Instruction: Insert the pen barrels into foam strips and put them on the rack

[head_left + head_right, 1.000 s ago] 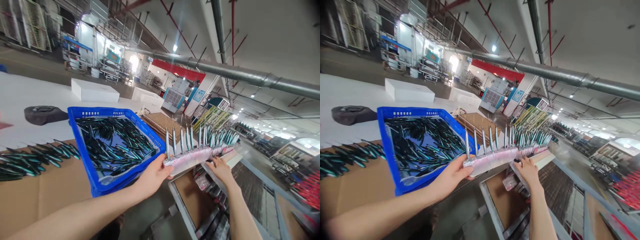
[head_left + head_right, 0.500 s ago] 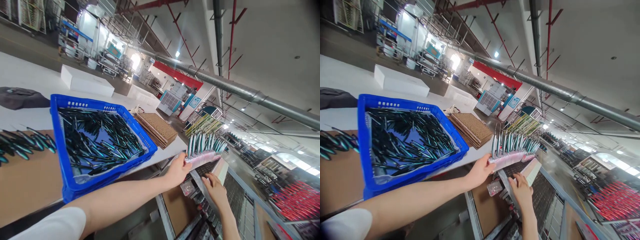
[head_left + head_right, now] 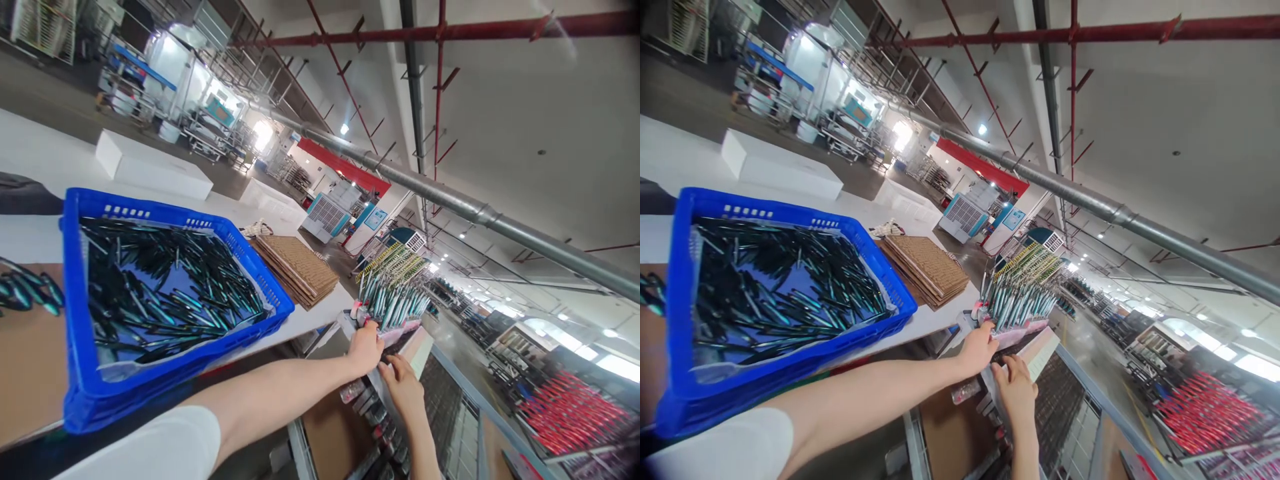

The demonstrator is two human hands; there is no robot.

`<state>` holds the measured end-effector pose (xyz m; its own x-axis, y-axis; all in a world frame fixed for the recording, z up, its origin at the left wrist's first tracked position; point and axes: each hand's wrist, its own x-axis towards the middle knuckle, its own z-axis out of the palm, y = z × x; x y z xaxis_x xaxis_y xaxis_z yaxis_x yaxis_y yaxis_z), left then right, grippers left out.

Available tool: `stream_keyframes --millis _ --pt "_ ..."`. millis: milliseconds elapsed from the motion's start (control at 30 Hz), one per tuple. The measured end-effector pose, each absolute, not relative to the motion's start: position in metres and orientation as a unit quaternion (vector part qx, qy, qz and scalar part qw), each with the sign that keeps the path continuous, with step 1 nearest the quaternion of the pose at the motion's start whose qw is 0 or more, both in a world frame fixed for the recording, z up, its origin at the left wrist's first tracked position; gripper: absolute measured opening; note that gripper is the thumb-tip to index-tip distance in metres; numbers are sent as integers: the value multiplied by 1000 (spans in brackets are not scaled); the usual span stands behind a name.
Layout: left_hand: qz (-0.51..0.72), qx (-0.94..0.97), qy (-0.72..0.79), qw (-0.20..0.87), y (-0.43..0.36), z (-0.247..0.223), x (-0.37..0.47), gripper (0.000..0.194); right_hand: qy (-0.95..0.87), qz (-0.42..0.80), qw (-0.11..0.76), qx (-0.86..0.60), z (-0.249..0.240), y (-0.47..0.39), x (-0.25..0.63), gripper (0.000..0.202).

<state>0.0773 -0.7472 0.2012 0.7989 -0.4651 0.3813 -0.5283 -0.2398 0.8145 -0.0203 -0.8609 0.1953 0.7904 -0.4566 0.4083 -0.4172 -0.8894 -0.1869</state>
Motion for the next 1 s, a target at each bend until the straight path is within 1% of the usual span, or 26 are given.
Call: stream_keyframes --millis 267,500,667,800,900,1000 --pt "36 810 -315 492 -769 214 80 27 221 -229 46 -947 196 -859 -21 48" --pt "33 818 -335 466 -774 214 81 26 221 -232 50 -946 193 -863 -20 48" --pt "42 832 -350 429 -769 216 84 27 220 -243 57 -943 190 -866 -19 51" --pt "62 836 -360 409 -764 213 86 26 220 -269 55 -936 187 -871 -18 62" --pt "77 833 -374 400 -760 210 88 33 214 -288 54 -932 185 -877 -16 74" --pt "91 828 -386 396 -757 208 91 39 206 -308 61 -927 185 -881 -13 80"
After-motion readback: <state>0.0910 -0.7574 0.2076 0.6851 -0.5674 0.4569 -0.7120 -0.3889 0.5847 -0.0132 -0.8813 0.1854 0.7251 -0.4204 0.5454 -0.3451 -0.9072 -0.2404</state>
